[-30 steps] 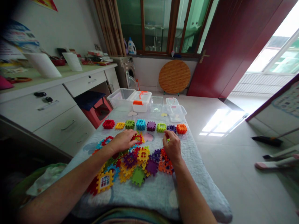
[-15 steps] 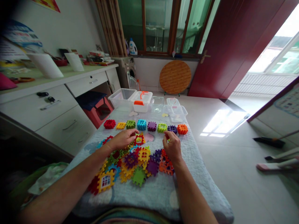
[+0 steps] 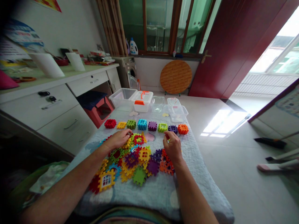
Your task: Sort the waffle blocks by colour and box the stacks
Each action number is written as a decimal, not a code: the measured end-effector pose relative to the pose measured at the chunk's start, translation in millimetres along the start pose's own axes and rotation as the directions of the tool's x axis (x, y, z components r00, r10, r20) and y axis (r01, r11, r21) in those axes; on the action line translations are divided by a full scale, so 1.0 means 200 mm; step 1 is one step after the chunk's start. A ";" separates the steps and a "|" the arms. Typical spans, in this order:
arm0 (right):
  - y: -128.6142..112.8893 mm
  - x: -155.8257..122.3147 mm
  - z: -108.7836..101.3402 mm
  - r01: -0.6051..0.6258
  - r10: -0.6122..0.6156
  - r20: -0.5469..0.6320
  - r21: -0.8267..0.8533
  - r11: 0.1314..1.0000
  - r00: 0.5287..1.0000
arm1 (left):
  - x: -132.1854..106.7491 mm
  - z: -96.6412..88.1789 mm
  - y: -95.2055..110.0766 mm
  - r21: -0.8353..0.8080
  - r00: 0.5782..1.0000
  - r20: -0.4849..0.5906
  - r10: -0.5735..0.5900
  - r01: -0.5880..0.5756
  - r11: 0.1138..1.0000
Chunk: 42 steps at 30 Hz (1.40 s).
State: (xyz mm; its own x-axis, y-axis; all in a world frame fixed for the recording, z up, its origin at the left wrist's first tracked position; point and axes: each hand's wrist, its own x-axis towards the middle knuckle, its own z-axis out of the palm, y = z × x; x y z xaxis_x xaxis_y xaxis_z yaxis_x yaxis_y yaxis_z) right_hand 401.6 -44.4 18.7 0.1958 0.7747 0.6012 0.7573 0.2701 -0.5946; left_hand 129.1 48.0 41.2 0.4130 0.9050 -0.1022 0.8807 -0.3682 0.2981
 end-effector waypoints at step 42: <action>-0.09 -0.02 0.03 -0.043 0.007 0.363 0.091 0.995 0.932 | -0.03 0.01 0.28 -0.529 0.956 -0.099 0.275 -0.285 0.799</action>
State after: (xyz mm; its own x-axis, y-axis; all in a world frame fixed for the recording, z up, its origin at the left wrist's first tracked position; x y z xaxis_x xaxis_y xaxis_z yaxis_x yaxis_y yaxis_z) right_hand 384.3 -49.2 23.3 -0.0381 0.9313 0.3622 0.6879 0.2873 -0.6665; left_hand 175.5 21.3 55.9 0.6143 0.7852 0.0786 0.4631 -0.4394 0.7697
